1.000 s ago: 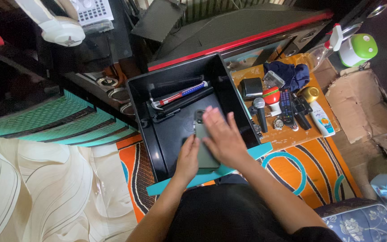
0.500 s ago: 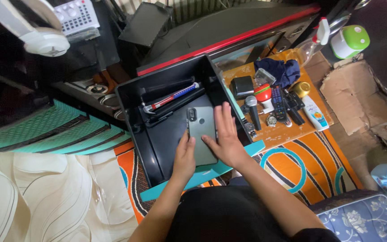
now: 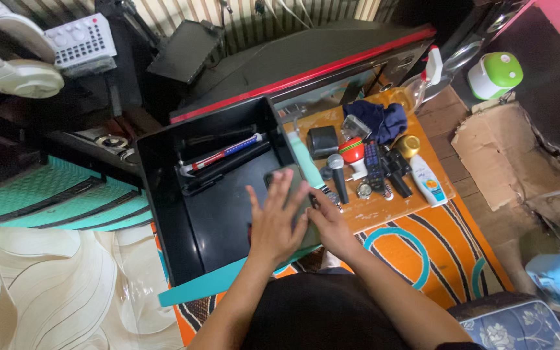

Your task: The person removes various items from a drawer, including watches, a remote control, a bottle, a wallet, and a phone case, and places them on a nearby table. The person then removes a hammer and a ruler from the drawer and places them on a speaker.

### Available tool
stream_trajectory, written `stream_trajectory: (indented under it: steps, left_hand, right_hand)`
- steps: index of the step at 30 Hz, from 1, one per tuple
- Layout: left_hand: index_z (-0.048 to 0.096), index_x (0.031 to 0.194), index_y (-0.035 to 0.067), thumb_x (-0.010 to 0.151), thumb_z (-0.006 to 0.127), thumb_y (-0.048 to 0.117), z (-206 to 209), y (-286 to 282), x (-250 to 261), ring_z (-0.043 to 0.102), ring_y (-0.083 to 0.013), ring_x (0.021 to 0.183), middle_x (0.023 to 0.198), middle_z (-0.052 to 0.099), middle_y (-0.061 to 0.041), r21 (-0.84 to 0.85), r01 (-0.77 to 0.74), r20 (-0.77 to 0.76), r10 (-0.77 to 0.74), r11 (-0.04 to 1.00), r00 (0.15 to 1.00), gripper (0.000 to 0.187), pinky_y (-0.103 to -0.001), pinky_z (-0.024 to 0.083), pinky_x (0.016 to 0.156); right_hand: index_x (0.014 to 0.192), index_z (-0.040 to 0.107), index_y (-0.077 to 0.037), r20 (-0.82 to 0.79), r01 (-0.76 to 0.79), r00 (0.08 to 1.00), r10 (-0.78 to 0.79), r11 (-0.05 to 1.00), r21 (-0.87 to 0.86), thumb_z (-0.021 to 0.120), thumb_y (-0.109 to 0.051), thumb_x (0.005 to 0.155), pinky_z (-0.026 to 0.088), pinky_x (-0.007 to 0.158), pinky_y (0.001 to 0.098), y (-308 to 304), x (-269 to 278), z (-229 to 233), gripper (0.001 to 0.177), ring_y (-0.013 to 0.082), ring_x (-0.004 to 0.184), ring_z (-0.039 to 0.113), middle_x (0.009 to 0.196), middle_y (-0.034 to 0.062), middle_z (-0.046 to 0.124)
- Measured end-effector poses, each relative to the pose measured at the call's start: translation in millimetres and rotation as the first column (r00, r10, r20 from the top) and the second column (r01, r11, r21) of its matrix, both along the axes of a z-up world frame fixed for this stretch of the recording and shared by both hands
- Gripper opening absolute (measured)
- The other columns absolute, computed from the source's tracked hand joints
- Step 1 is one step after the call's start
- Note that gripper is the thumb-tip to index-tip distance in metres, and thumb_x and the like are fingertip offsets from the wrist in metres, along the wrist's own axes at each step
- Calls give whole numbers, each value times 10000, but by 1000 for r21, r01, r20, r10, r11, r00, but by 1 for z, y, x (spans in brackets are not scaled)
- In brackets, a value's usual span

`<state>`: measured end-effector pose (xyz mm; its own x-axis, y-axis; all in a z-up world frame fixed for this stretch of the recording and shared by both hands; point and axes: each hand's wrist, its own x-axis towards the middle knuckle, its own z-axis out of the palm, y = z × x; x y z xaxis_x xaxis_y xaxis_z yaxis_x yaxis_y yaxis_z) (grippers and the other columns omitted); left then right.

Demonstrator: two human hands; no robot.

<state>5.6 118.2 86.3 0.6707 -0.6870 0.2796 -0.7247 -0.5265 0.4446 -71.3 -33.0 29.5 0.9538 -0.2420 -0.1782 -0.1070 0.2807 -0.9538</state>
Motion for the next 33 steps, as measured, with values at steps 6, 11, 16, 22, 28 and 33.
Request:
stream_trajectory:
  steps: [6,11,16,22,28,33]
  left_hand:
    - [386,1576,152,1013,526,326,-4,-38,-7,137,-392,1568,1690,200,-188,-64,-95,-40,92,993,995,606,-717,-45,1176]
    - [286,1613,100,1035,506,351,-13,-65,-51,85,-400,1607,1728,155,-158,-142,96,-235,-128,985,963,667,-694,14,1232]
    - [311,1624,160,1046,497,331,-15,-69,-42,94,-352,1600,1723,163,-153,107,-232,23,231,967,973,631,-659,-10,1214]
    - [30,1656,137,1023,497,310,-4,-57,-42,362,-366,1484,1598,352,-261,-154,-428,-629,246,891,737,805,-468,281,1197]
    - [-148,1639,125,1006,509,76,-13,-53,-57,389,-344,1473,1610,335,-294,-553,-498,-750,-140,668,646,913,-376,314,1188]
    - [-15,1643,70,954,423,-37,-27,-24,-36,333,-304,1512,1670,279,-208,-597,-559,-783,-267,575,562,822,-367,283,1204]
  right_hand:
    - [1479,483,-27,-88,-5,996,-7,991,-137,552,-90,970,506,867,281,-50,-15,-15,518,148,1000,622,1133,112,669]
    - [1472,487,0,-62,87,994,-89,995,-39,543,-82,974,511,844,298,-80,-12,-31,508,157,993,619,1175,109,658]
    - [1479,457,25,30,-29,999,31,997,-72,543,-47,974,513,901,274,-88,-15,-29,517,135,1051,628,1218,114,657]
    - [1468,440,39,73,-125,989,125,992,-7,525,-23,972,517,904,279,-77,-7,-8,508,136,1055,635,1212,103,661]
    - [1531,385,17,181,-89,967,178,905,-415,544,-45,978,438,1074,385,-52,0,32,578,258,1266,541,1361,204,558]
    - [1548,351,-46,226,65,891,395,382,-922,634,-143,909,234,1219,556,-22,-12,60,705,430,1515,257,1602,283,316]
